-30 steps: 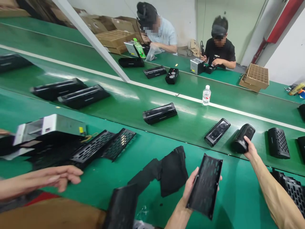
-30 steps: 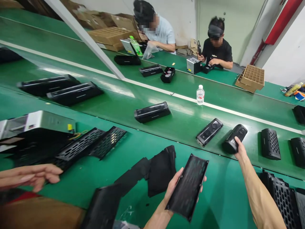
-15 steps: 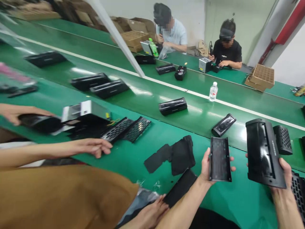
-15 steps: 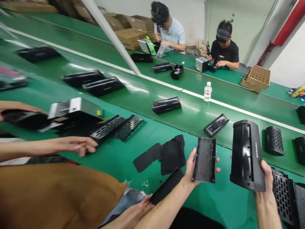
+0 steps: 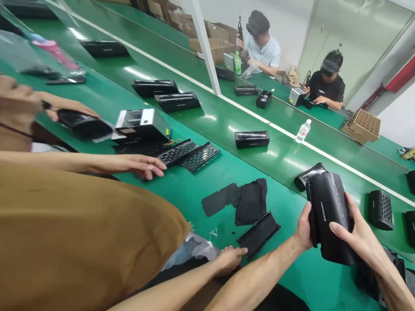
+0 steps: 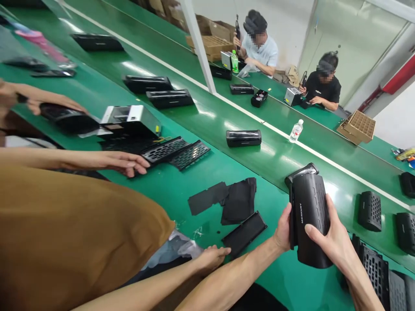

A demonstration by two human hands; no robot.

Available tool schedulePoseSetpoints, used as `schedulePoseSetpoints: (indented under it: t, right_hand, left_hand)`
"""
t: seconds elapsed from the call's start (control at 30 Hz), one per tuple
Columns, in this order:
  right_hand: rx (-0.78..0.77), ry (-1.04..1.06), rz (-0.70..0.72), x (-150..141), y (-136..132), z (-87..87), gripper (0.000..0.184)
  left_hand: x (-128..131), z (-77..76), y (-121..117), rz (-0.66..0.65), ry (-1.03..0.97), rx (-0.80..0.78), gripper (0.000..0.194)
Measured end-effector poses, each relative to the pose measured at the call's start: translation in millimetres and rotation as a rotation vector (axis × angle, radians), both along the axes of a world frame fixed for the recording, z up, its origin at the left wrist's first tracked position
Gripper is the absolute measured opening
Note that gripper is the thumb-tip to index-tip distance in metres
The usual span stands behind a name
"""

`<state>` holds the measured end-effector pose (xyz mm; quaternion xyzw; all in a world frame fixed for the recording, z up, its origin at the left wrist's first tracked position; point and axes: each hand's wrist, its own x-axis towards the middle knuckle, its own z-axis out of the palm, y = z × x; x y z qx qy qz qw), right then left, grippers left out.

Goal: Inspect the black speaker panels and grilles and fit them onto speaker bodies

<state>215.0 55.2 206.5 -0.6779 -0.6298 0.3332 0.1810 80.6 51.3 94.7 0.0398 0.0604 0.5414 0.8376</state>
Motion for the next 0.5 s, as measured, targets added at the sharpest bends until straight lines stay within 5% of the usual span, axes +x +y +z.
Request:
schedulePoseSetpoints:
  t: [0.3,0.5]
  right_hand:
    - [-0.043,-0.066,0.011,-8.5,4.4,5.7,0.124]
    - [-0.136,-0.047,0.018,-2.0,5.4,11.0,0.126]
  left_hand:
    - [1.4,3.1,-1.7,-0.02,0.09,0.092,0.064]
    - [-0.3,2.6,-1.0,-0.089,0.052,0.112,0.085]
